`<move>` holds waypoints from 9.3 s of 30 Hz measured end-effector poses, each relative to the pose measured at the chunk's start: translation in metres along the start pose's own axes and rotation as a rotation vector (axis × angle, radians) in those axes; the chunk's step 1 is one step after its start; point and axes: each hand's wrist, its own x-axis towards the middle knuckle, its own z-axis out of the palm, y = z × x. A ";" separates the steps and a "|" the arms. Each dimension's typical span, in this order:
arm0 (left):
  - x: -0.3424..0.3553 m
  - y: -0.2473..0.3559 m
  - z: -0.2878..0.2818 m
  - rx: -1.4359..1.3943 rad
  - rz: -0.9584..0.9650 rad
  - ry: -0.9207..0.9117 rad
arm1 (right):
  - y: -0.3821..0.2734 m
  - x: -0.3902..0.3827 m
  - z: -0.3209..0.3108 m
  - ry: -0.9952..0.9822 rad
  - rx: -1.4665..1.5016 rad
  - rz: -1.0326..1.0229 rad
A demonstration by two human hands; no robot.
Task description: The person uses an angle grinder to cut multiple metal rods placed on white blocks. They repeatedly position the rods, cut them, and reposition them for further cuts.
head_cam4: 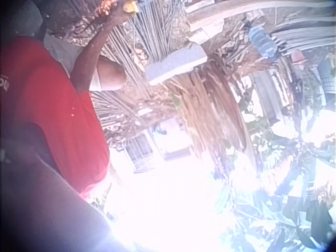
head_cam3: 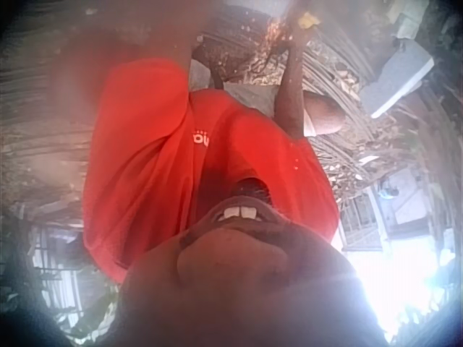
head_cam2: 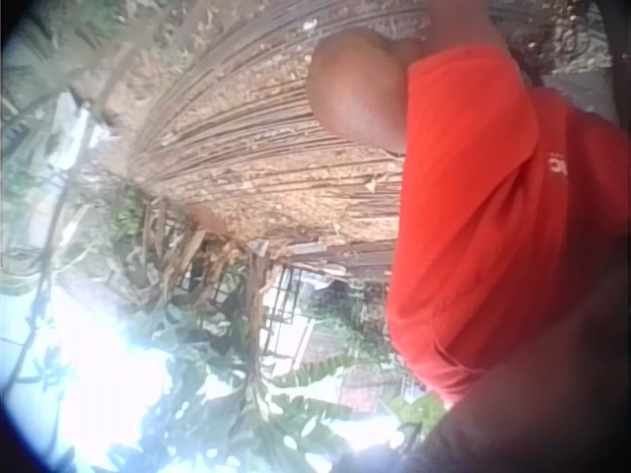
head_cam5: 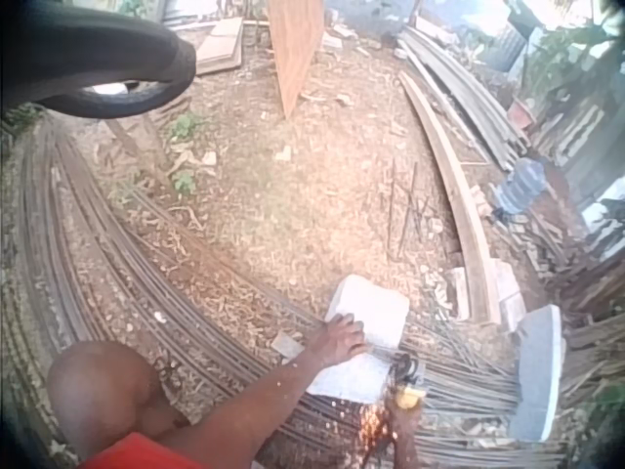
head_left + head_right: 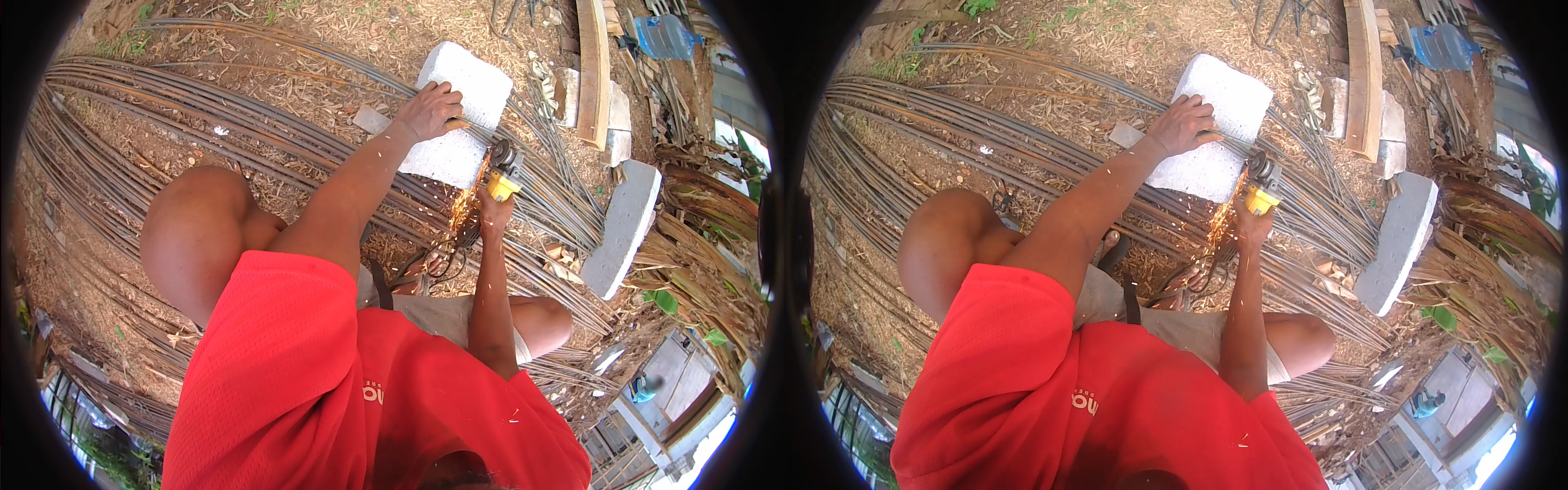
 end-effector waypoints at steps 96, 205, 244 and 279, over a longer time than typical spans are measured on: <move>0.001 0.000 -0.001 -0.017 0.036 0.073 | 0.008 0.002 0.004 0.101 -0.273 -0.104; 0.033 0.001 -0.020 0.077 -0.027 -0.302 | -0.034 -0.023 -0.011 0.034 -0.036 0.165; 0.015 -0.046 -0.081 0.311 -0.217 -0.595 | -0.036 -0.019 0.004 0.037 -0.030 0.150; 0.022 -0.051 -0.089 0.161 -0.294 -0.692 | -0.024 -0.014 0.008 0.047 -0.059 0.039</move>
